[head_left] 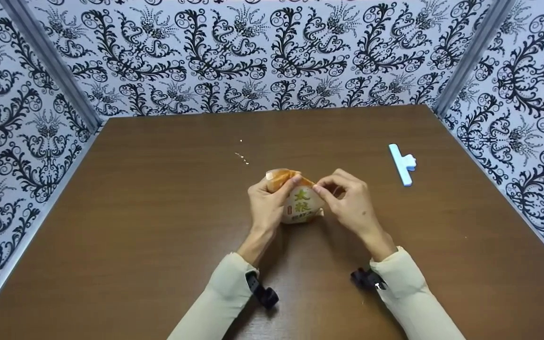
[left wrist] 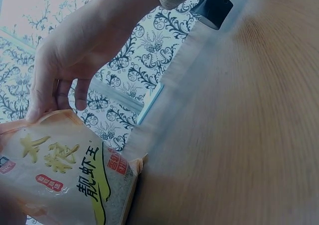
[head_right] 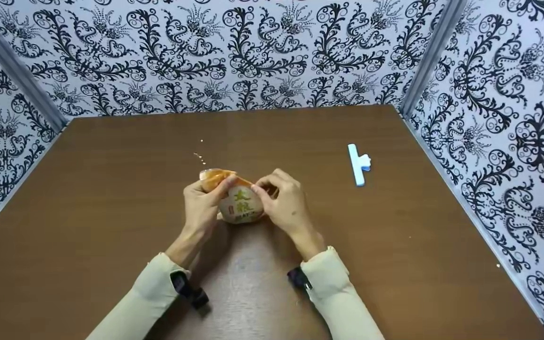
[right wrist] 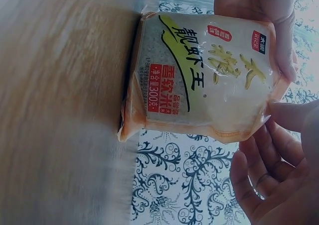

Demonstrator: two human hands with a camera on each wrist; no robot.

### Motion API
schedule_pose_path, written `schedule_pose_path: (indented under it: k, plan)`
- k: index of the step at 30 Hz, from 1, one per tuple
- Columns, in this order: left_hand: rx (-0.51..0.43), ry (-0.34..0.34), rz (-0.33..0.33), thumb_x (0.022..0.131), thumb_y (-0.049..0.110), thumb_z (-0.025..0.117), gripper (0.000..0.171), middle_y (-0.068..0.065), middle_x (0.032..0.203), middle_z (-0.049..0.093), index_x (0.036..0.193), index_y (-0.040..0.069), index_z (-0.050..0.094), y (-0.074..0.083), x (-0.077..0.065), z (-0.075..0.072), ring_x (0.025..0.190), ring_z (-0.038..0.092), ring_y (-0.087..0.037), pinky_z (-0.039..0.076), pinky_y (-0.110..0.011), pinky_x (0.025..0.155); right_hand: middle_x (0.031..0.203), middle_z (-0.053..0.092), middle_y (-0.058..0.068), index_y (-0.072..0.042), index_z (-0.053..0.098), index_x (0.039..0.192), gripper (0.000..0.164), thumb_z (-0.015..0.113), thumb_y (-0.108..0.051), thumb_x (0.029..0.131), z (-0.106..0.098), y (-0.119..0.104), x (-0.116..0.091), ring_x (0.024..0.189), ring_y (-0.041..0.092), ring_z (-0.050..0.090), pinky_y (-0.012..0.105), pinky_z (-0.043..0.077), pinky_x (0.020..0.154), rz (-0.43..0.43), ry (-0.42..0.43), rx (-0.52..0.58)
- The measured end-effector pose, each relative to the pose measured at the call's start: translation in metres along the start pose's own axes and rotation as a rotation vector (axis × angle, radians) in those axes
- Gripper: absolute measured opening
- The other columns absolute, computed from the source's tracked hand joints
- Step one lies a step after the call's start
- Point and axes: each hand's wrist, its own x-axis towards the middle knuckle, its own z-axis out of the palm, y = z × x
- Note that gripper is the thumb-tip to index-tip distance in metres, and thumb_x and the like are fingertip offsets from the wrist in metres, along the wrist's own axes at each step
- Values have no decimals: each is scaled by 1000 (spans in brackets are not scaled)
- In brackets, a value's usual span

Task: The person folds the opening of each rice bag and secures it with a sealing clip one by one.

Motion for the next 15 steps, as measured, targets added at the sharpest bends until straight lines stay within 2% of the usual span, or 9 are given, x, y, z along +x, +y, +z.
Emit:
schedule_pose_path:
  k: [10, 15]
  plan:
    - [3, 17, 27, 86, 6, 85, 19, -12, 90, 81, 99, -5, 79, -2, 1, 0, 75, 73, -8, 58, -24, 68, 82, 69, -1, -11, 80, 86, 6, 80, -12, 92, -1, 2, 0, 71, 13, 61, 23, 53, 65, 34, -13, 1]
    - [3, 20, 30, 86, 7, 85, 19, -11, 88, 81, 99, -5, 79, -2, 1, 0, 73, 72, -8, 58, -24, 67, 82, 69, -1, -12, 80, 86, 5, 80, -9, 91, -2, 2, 0, 71, 10, 60, 24, 53, 65, 36, -17, 1]
